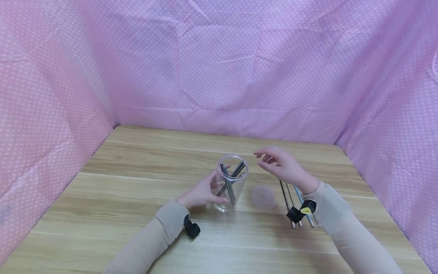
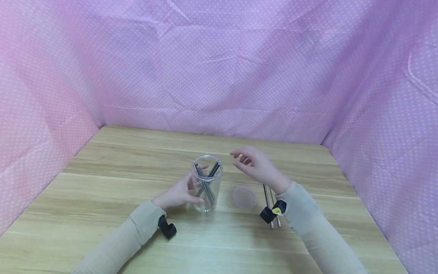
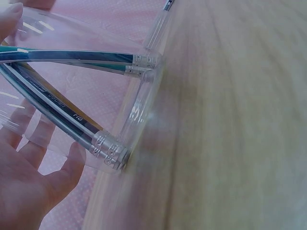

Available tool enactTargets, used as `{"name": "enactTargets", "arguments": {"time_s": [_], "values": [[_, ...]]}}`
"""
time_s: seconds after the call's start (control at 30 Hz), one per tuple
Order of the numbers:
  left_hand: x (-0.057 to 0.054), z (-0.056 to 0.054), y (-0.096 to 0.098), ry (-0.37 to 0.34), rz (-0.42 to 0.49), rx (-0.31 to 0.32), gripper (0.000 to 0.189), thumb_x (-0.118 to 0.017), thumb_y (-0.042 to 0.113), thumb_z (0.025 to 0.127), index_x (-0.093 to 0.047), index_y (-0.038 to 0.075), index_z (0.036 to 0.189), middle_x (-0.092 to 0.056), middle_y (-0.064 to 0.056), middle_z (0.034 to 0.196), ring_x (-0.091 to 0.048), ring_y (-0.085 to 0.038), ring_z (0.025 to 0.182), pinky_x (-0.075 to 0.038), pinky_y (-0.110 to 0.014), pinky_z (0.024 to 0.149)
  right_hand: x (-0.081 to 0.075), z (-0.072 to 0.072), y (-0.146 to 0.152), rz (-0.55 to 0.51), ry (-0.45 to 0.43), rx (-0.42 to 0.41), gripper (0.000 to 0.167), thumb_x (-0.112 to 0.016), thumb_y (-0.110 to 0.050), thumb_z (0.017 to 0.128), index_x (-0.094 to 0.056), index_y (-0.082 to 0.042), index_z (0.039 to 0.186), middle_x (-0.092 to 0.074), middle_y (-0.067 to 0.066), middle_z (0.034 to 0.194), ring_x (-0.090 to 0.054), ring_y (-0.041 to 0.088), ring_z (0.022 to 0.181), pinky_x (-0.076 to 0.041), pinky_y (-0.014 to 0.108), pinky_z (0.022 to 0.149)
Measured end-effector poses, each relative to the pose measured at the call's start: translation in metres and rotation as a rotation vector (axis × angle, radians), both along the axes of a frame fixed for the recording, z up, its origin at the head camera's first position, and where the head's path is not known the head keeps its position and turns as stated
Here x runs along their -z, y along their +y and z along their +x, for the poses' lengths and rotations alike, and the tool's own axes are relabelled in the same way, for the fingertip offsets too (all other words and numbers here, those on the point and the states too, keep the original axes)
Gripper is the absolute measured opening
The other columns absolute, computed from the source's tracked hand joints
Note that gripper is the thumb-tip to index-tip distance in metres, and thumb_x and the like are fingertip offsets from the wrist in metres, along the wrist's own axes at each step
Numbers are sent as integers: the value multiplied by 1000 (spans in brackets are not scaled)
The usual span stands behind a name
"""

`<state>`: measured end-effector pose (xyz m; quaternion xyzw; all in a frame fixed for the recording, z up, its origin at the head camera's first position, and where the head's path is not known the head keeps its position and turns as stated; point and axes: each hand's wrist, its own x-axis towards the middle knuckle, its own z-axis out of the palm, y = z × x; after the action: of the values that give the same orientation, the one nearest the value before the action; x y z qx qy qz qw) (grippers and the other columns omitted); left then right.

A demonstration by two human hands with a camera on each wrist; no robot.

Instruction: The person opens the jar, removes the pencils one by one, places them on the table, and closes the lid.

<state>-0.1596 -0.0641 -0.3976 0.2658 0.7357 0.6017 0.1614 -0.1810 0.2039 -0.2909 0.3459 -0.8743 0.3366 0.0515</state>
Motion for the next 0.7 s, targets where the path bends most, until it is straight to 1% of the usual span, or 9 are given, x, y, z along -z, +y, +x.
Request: {"name": "enactTargets", "arguments": {"time_s": [0.17,0.23,0.3,0.47,0.57,0.67,0.7], "values": [[0,0,0,-2,-3,5,103,-80,4,69,-21,23,151,-33,-7,152,-33,-36,137,-26,-58,112,-9,4,-13,-51,120,-88,28,-64,3,85,-62,1,113,-66,13,104,-60,12,81,-57,29,75],[0,0,0,0,-2,7,103,-80,4,69,-20,23,151,-33,-8,153,-33,-36,137,-26,-57,113,-12,5,-17,-70,157,-117,29,-65,5,83,-62,2,113,-66,12,104,-60,12,81,-57,28,76],[0,0,0,-4,-2,8,103,-80,4,69,-20,26,151,-32,-8,153,-33,-36,137,-26,-58,112,-15,7,-21,-80,191,-140,30,-66,6,82,-62,1,112,-66,12,104,-61,13,82,-56,26,77],[0,0,-1,-16,-4,0,102,-81,5,70,-22,31,149,-32,-9,153,-35,-41,134,-28,-61,110,-21,11,-30,-75,260,-174,31,-69,2,80,-64,-1,110,-67,10,104,-62,16,87,-54,27,79],[1,0,-1,-20,-1,-3,102,-81,5,70,-23,34,149,-34,-8,152,-37,-41,133,-29,-60,110,-24,13,-37,-84,288,-222,31,-70,2,79,-64,0,109,-66,10,105,-61,20,89,-55,31,79],[1,-1,-1,-19,1,1,102,-81,6,70,-23,37,148,-35,-6,152,-37,-40,134,-28,-59,111,-27,15,-42,-96,305,-274,32,-70,3,78,-64,1,109,-65,11,104,-62,22,89,-55,32,79],[2,-1,-1,-16,4,3,101,-81,6,70,-23,37,148,-35,-6,151,-37,-39,134,-28,-58,111,-27,15,-43,-95,310,-286,32,-70,4,78,-64,1,109,-65,11,104,-61,21,89,-55,32,79]]}}
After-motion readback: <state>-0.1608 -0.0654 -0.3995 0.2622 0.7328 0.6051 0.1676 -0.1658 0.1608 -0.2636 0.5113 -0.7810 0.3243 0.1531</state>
